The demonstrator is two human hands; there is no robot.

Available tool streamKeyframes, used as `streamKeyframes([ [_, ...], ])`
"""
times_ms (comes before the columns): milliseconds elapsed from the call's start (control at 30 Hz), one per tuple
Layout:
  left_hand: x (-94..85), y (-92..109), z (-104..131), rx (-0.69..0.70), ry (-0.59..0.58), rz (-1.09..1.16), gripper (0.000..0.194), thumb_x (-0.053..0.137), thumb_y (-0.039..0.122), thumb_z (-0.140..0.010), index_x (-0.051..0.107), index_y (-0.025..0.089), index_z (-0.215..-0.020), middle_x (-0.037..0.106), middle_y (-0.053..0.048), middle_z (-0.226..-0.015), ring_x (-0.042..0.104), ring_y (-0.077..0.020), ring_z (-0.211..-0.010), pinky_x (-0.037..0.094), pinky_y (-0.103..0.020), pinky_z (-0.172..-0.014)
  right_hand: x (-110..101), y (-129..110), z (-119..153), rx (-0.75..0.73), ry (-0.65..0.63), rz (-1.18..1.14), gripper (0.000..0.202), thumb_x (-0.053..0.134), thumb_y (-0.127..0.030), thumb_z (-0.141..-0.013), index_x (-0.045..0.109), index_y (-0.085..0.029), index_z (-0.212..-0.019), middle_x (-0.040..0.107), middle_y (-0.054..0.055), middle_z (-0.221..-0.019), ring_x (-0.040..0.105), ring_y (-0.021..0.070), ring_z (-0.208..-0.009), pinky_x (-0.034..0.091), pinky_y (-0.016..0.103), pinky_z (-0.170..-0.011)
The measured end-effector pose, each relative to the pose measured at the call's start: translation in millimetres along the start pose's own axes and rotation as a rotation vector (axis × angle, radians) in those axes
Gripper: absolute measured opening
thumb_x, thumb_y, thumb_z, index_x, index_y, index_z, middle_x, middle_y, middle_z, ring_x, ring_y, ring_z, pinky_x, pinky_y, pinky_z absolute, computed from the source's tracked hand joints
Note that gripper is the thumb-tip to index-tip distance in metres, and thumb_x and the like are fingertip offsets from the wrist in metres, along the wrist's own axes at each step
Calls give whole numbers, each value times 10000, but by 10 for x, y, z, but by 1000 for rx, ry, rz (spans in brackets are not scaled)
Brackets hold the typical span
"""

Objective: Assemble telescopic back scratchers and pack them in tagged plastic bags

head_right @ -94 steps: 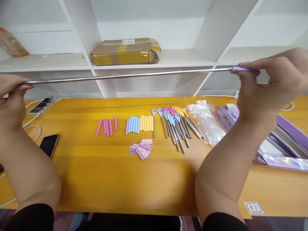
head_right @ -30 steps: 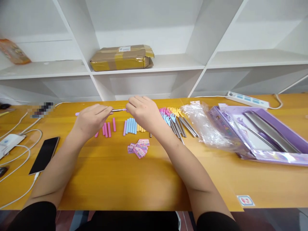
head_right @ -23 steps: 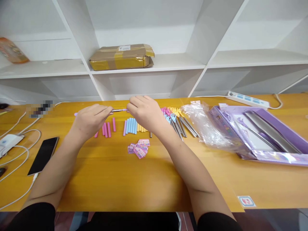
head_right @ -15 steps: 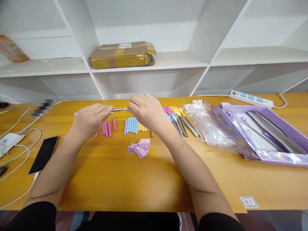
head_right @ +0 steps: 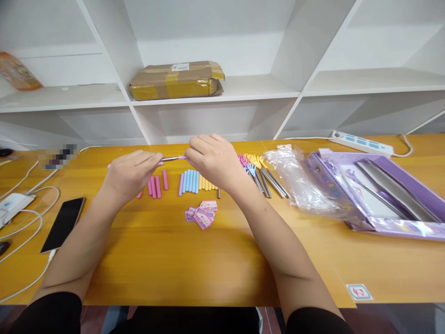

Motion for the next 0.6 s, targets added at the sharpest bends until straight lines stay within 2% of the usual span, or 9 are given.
streamKeyframes([
  [333,-71,-6,1,-11,2,36,150,530,256,-1112,667,226,-1056,771,-25,-882,641,-161,-666,445,-316,-584,-64,40,5,-33,22,-15,314,508,-275,-1122,648,-227,-846,544,14,-773,379,169,-731,245,359,-706],
  [500,-52,98,-47,-5,31,-9,149,545,234,-1104,688,229,-1065,790,-26,-898,650,-170,-679,448,-326,-588,-57,-36,-28,14,-14,-27,323,509,-303,-1124,635,-236,-835,533,15,-765,366,169,-725,239,361,-712],
  [567,-51,54,-56,-12,39,-59,165,546,208,-1097,709,231,-1086,796,-21,-894,657,-178,-710,454,-331,-601,-70,-22,-39,17,-5,-17,315,521,-312,-1121,651,-241,-843,538,14,-760,376,167,-726,247,362,-716],
  [600,-67,-35,-36,-16,43,-88,182,545,195,-1094,722,233,-1106,803,-18,-910,665,-177,-739,461,-329,-615,-93,41,-28,24,0,-7,308,531,-315,-1117,670,-245,-852,544,14,-758,386,166,-729,252,364,-720],
])
Point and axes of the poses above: each hand's wrist, its own z-axis away from the middle knuckle, its own x-axis out of the palm, y = z × x, the point moved 2 cm from there along -z, towards the middle knuckle
